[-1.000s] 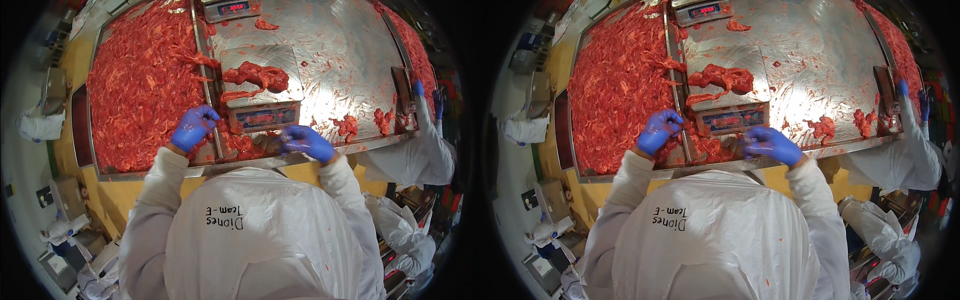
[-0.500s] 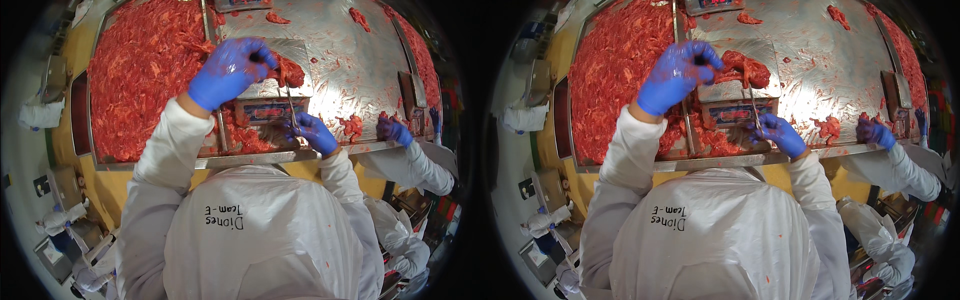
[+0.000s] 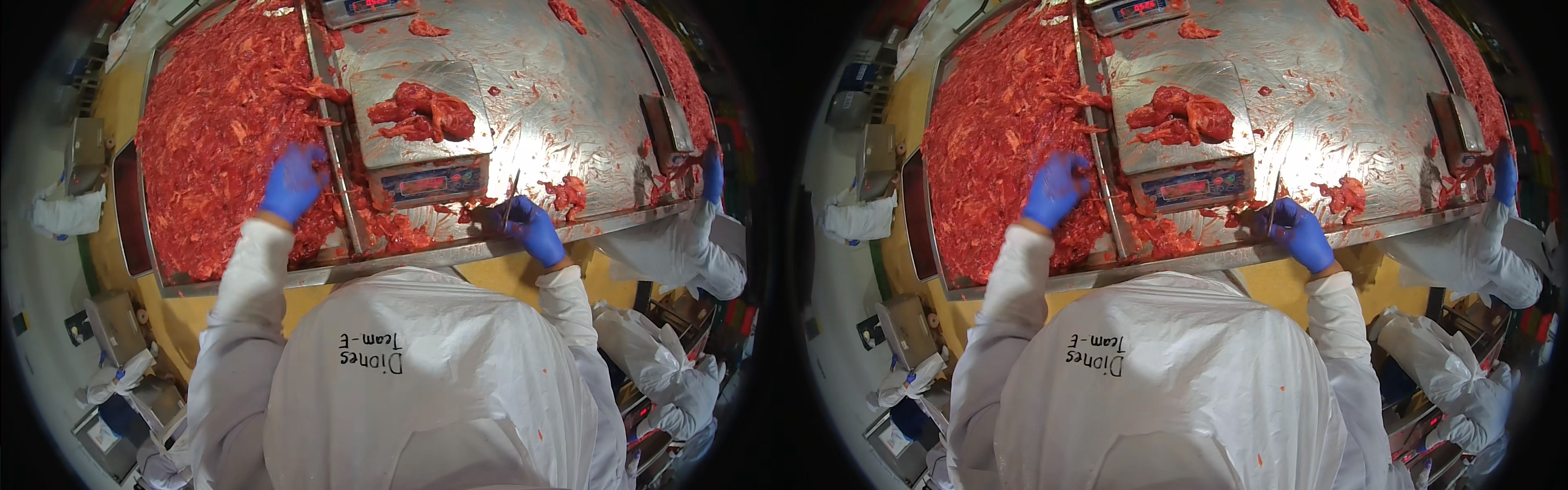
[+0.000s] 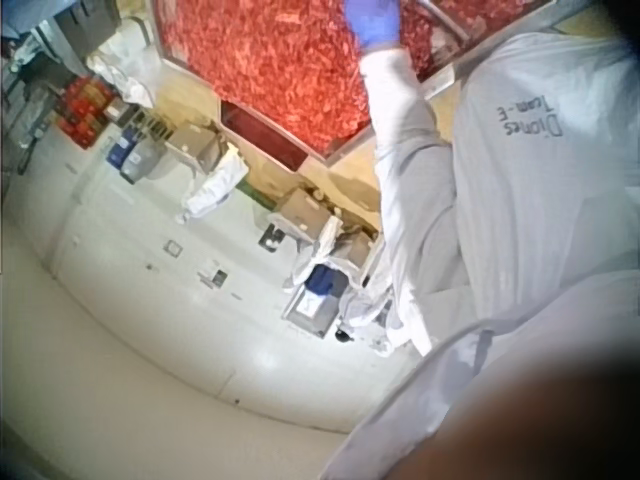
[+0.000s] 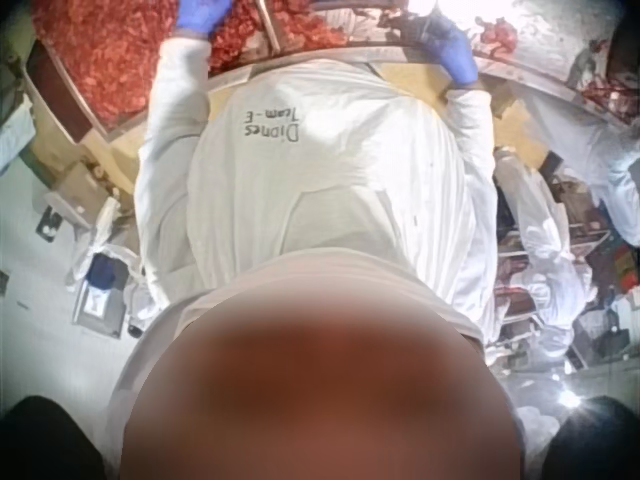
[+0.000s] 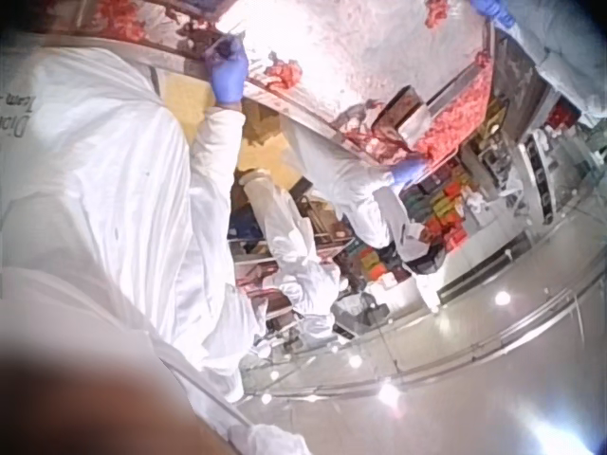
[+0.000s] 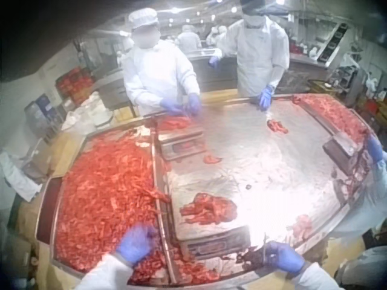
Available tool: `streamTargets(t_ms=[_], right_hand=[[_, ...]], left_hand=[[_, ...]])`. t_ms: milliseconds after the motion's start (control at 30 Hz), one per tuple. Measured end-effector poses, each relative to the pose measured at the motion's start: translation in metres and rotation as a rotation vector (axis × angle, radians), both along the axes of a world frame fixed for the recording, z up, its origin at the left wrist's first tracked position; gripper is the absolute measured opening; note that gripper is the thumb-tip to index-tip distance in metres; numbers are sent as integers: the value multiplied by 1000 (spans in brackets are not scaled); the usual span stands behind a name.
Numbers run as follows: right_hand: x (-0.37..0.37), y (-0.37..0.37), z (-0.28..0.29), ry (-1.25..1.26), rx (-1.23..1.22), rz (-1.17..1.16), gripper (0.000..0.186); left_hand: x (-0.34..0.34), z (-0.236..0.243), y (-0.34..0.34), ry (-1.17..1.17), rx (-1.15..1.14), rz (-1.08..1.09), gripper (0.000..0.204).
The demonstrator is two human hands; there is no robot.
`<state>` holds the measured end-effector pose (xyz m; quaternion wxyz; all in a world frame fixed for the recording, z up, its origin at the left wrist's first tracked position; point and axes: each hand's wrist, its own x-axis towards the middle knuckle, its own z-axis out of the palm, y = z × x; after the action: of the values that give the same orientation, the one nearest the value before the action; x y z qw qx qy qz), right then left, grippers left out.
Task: The person uses a knife to cut pieces of raw red meat on a metal table. They repeatedly pick up portions of meat, slice them, and place the cut pieces onto a digital scale before moving them aside.
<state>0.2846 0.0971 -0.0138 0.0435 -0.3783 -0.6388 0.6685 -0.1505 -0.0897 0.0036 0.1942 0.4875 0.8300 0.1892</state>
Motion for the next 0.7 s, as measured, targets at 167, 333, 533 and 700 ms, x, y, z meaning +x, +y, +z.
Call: streamTargets(t_ms=[167, 333, 533, 700], right_hand=[[-45, -27, -24, -148, 698, 329, 49], [-60, -48, -23, -138, 458, 574, 46], [-44, 19, 7, -51, -151, 501, 26], [-91, 42, 65, 679, -501, 87, 41]], left_hand=[[62, -73, -75, -281, 58, 14, 13], [33, -4, -46, -591, -144, 86, 15], [-1, 16, -34, -325, 11, -2, 36], [11, 20, -5, -304, 2, -28, 35]])
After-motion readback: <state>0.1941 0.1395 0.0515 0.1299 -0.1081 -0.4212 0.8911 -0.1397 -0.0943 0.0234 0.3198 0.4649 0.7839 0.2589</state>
